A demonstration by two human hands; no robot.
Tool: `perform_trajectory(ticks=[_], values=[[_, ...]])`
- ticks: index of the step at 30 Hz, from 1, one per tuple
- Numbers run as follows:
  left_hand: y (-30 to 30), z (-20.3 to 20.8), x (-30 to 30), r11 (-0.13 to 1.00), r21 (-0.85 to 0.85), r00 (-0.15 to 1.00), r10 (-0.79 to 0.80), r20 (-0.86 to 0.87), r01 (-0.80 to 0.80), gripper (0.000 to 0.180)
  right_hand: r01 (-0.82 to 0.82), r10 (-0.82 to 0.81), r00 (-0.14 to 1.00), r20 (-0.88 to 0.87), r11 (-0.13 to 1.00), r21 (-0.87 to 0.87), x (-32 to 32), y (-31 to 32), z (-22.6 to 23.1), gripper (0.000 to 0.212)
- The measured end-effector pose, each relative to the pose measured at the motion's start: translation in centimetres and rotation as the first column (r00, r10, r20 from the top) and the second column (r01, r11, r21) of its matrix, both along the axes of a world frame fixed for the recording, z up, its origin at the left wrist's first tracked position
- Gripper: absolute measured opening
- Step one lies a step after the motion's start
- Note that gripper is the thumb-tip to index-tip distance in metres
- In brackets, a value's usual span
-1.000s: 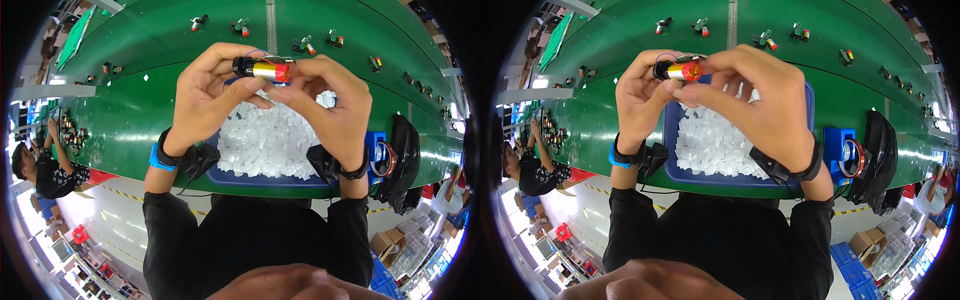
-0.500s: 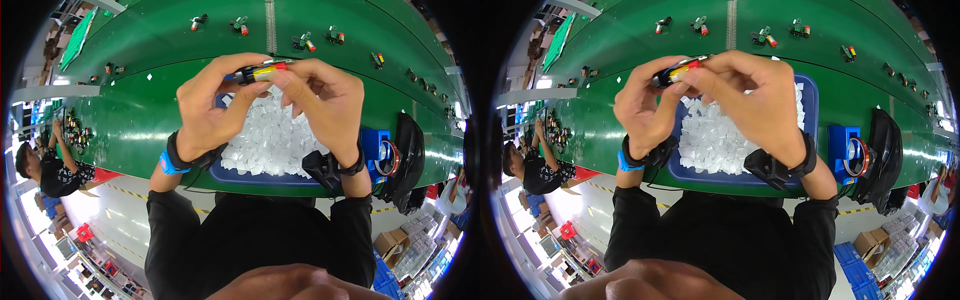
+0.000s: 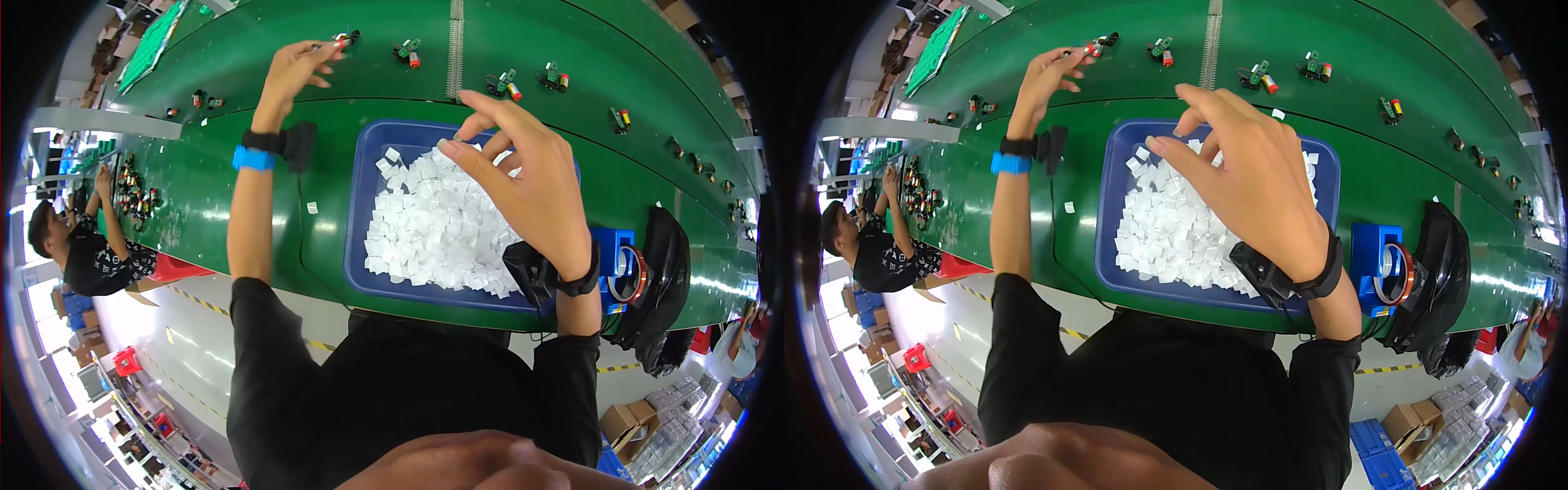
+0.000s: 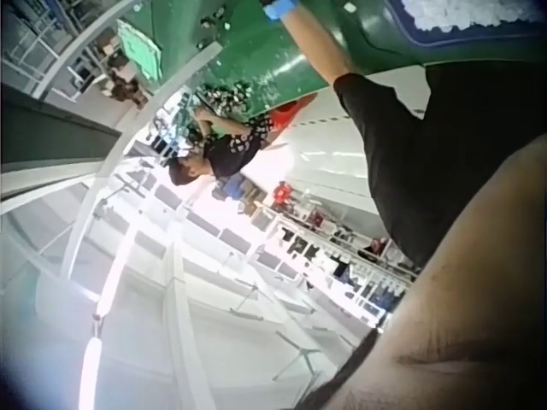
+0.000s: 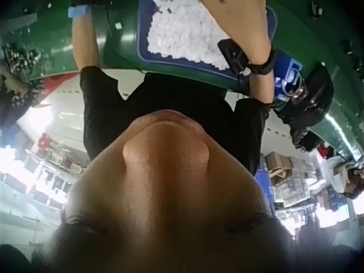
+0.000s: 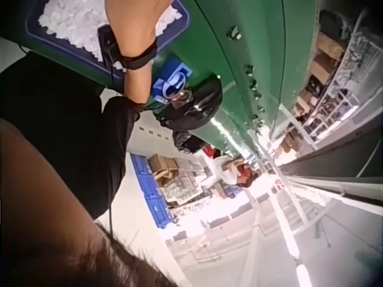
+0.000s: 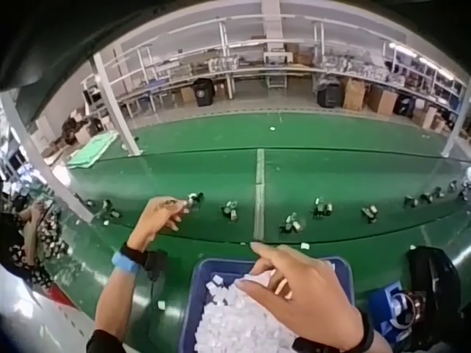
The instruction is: The person picks up a battery and a circuit board, wraps tape from a dispenser around them, and places the assembly on the table, repeating the process.
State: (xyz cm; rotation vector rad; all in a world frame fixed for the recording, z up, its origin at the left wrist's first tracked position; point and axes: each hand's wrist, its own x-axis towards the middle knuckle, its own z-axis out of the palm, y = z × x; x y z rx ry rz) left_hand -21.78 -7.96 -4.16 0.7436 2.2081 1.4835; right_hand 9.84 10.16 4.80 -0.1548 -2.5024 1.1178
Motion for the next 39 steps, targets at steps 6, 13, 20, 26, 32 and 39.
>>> perform_trajectory(ticks=[6,13,20,26,32,39], values=[[0.0,-7.1,-10.4,0.912,-0.311,0.573,-0.11,-0.812,-0.266,0.047,-0.041,0.036,0.999,0.036,0.992,0.123,0.2,0.5,0.8,0.038],[5.9,-5.5,-7.8,0.895,-0.396,0.651,-0.178,-0.738,-0.204,0.04,-0.068,0.062,0.996,0.06,0.993,0.096,0.4,1.0,0.4,0.035],[4.5,4.3,6.8,0.88,0.153,0.882,-0.409,-0.234,0.449,0.022,0.061,-0.055,0.997,-0.062,0.994,0.087,-0.3,2.6,0.5,0.03],[2.0,6.4,14.0,0.69,0.445,0.794,-0.603,-0.082,0.57,0.02,-0.107,0.146,0.97,-0.193,0.974,0.201,-0.5,2.5,0.4,0.02],[2.4,7.3,15.6,0.815,0.238,0.778,-0.353,-0.519,0.529,0.029,-0.058,0.234,0.906,-0.353,0.895,0.443,-0.1,2.6,0.4,0.014],[1.7,7.8,17.2,0.887,0.03,0.448,-0.203,-0.87,0.46,0.032,0.052,0.197,0.918,-0.346,0.803,0.594,0.2,2.4,0.1,0.016]])
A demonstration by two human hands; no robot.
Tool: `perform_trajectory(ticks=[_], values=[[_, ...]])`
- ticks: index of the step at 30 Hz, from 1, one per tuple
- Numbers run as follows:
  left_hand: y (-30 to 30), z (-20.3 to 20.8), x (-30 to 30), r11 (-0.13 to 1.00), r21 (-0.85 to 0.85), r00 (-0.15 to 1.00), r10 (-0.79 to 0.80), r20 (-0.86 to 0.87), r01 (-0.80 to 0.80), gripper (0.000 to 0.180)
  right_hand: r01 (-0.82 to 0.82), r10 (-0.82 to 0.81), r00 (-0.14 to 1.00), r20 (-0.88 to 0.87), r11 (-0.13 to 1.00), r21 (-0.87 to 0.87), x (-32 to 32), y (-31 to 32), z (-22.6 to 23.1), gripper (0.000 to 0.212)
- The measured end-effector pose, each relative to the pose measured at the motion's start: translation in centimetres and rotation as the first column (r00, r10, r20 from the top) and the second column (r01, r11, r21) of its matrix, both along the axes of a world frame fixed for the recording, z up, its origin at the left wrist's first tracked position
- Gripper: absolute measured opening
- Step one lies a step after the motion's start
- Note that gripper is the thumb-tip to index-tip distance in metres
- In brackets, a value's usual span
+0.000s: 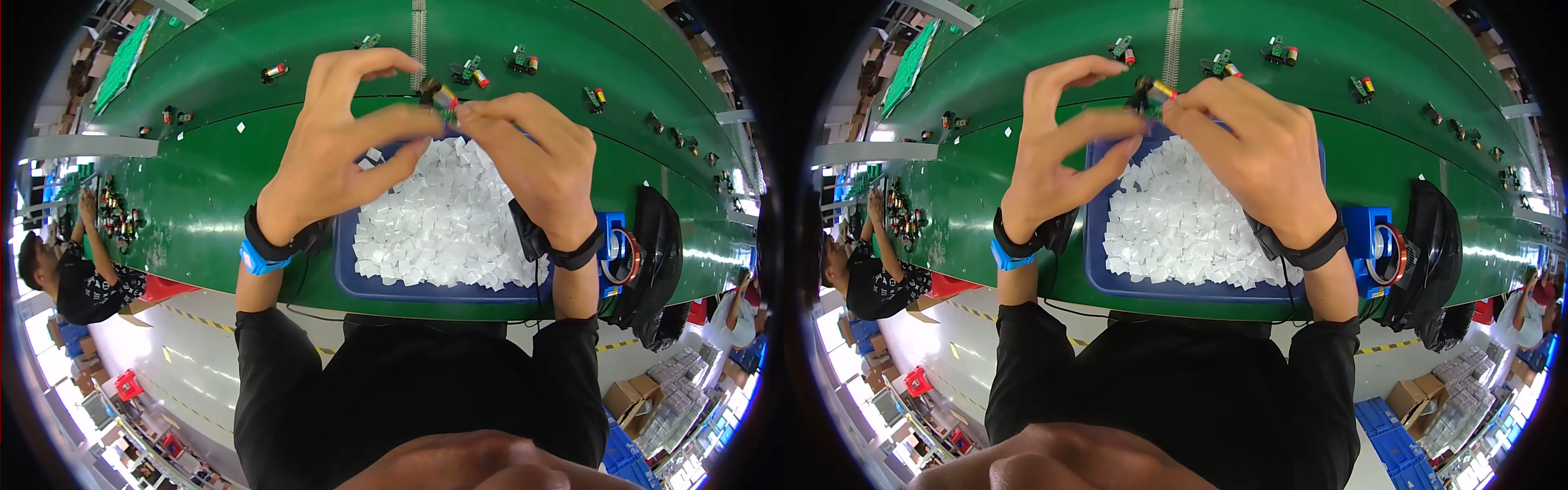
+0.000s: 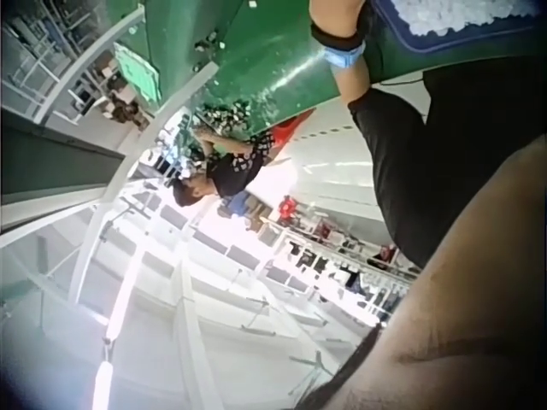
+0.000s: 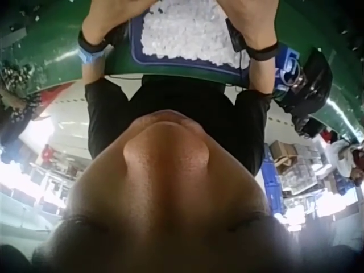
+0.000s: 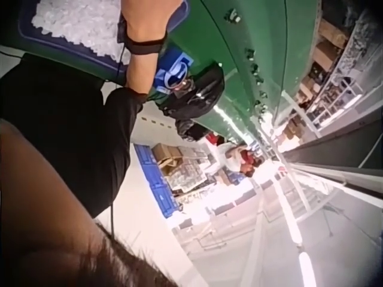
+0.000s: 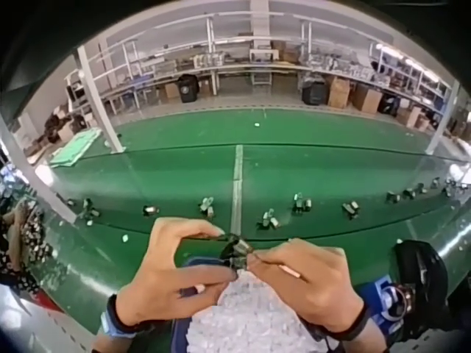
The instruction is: The person picks up a battery and a circuit board, wraps tape from a dispenser around them, and places the assembly on the table, repeating the process.
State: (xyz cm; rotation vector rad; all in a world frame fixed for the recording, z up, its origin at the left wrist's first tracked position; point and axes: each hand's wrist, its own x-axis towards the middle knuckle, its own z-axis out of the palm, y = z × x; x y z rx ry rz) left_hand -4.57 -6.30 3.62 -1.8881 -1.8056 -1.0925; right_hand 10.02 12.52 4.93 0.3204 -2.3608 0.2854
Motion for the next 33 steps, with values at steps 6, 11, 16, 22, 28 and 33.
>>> perform_trajectory(ticks=[6,11,16,22,28,33], values=[[1.5,-1.9,-0.3,0.976,0.204,0.983,-0.106,0.149,0.075,0.029,-0.002,0.01,0.983,-0.181,0.999,0.042,-0.5,0.6,0.1,0.016],[1.4,-1.4,0.8,0.979,0.047,0.082,-0.065,0.994,0.201,0.029,-0.047,0.051,0.991,-0.126,0.998,0.041,-1.1,-0.3,0.3,0.016],[0.8,-1.8,1.1,0.961,-0.109,0.347,0.014,0.938,0.256,0.041,0.072,-0.044,0.992,0.122,0.97,-0.233,-0.7,-1.2,-0.7,0.011],[-0.2,-1.1,2.3,0.976,-0.157,0.52,0.058,0.852,0.149,0.038,0.239,0.038,0.914,0.404,0.755,-0.611,0.3,-1.8,-0.2,0.012],[0.0,-1.3,1.8,0.957,-0.187,0.559,0.032,0.829,0.223,0.036,0.341,0.088,0.882,0.463,0.559,-0.756,-0.8,1.5,-1.5,0.015],[0.0,-1.3,1.3,0.952,-0.141,0.495,-0.011,0.869,0.27,0.034,0.304,-0.035,0.897,0.44,0.771,-0.56,-1.4,0.1,-0.2,0.02]])
